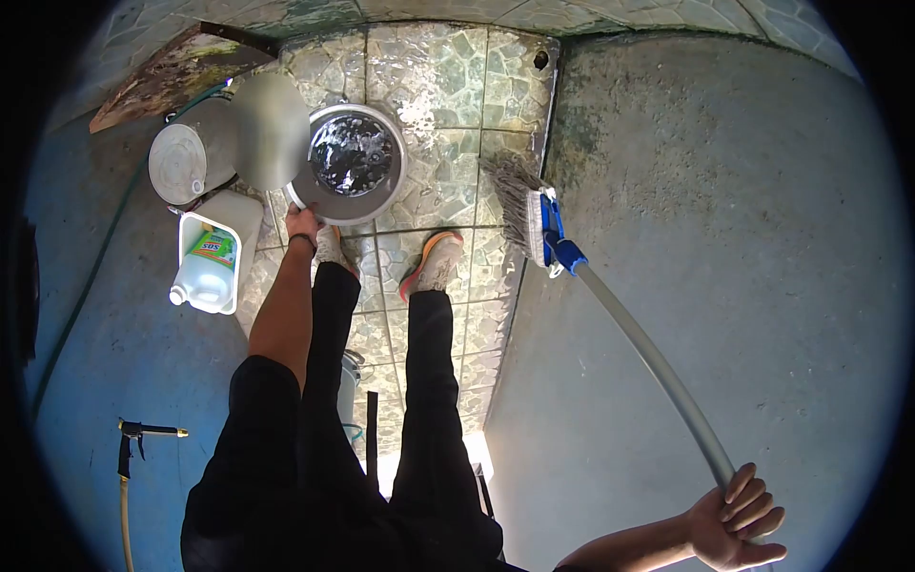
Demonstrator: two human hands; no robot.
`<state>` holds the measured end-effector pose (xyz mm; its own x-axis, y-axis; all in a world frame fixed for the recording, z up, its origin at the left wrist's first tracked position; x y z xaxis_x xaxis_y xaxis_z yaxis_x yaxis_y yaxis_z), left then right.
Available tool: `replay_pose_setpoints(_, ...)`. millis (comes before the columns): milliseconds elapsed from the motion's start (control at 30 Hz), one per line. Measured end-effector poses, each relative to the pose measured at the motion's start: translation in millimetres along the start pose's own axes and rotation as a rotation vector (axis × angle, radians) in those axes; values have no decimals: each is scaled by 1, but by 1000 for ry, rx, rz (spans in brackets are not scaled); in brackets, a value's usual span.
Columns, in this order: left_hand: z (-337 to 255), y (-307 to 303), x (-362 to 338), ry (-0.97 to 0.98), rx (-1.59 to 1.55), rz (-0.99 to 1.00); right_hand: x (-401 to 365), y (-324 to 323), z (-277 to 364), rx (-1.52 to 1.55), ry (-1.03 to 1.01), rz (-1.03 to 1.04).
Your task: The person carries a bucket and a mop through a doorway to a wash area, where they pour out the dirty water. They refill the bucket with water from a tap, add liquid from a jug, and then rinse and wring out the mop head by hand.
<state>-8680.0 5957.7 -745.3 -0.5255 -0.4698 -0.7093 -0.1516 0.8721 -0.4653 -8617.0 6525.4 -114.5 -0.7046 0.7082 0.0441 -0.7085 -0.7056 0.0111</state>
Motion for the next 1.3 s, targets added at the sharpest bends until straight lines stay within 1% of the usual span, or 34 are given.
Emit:
replay_pose_setpoints(33,0,8,-6,-98,-185,102,0,0,-1,38,9,33)
replay_pose_setpoints(67,-19,16,-25,-96,-226,133,-1,-6,0,24,11,-5)
replay_pose_setpoints(167,-50,47,-54,28,-268,169,-6,-16,5,64,10,-3)
replay_pose_setpoints(200,-66,57,-67,34,-268,156,-5,-17,6,75,12,9)
replay_pose_setpoints(233,-85,69,-83,36,-316,193,-5,-19,7,86,13,22)
replay_pose_setpoints(300,-107,98,-102,65,-159,255,-6,-22,7,97,13,46)
replay_pose_setpoints(367,-111,143,-107,172,-223,378,-7,-26,5,98,10,64)
replay_pose_setpoints(400,-118,161,-114,202,-150,413,-9,-29,4,95,13,60)
replay_pose_setpoints(433,-121,178,-115,258,-12,405,-11,-34,1,90,15,53)
replay_pose_setpoints(500,-128,210,-120,344,140,390,-16,-41,0,95,19,57)
replay_pose_setpoints(567,-137,237,-120,388,234,366,-15,-46,-6,120,32,78)
replay_pose_setpoints(600,-142,247,-120,412,279,354,-15,-49,-4,68,4,68)
replay_pose_setpoints(667,-146,263,-115,393,319,301,-16,-57,1,-35,-56,41)
replay_pose_setpoints(733,-143,279,-106,372,318,254,-19,-65,3,-37,-79,98)
replay_pose_setpoints(833,-146,294,-108,352,452,241,-21,-71,3,-54,-79,152)
replay_pose_setpoints(867,-148,297,-107,399,547,195,-22,-73,2,-50,-73,169)
replay_pose_setpoints(900,-145,301,-107,409,577,188,-24,-74,2,-46,-67,186)
replay_pose_setpoints(967,-148,302,-109,426,640,170,-25,-87,5,-57,-17,287)
replay_pose_setpoints(1000,-159,299,-121,420,750,126,-26,-92,5,-62,8,339)
replay_pose_setpoints(1067,-189,292,-150,409,965,34,-26,-94,1,-77,22,350)
replay_pose_setpoints(1100,-204,292,-162,619,1034,-4,-26,-94,-1,-85,29,355)
replay_pose_setpoints(1167,-225,293,-183,1044,1147,-88,-27,-94,-6,-43,-2,290)
replay_pose_setpoints(1200,-226,297,-194,1382,1110,-75,-27,-95,-8,-23,-18,258)
replay_pose_setpoints(1300,-200,322,-171,1525,1461,335,-27,-104,-13,-64,36,388)
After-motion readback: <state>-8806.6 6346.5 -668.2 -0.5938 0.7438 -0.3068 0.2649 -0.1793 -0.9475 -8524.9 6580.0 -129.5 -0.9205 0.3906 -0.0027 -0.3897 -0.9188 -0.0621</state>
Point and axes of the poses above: each hand's wrist, its own x-axis towards the middle knuckle, its own y-axis out of the palm, z = x × y, the point moved 8 cm from there along x, towards the middle knuckle, and after that the axes turned 2 degrees about -x, right-handed, at the moved point
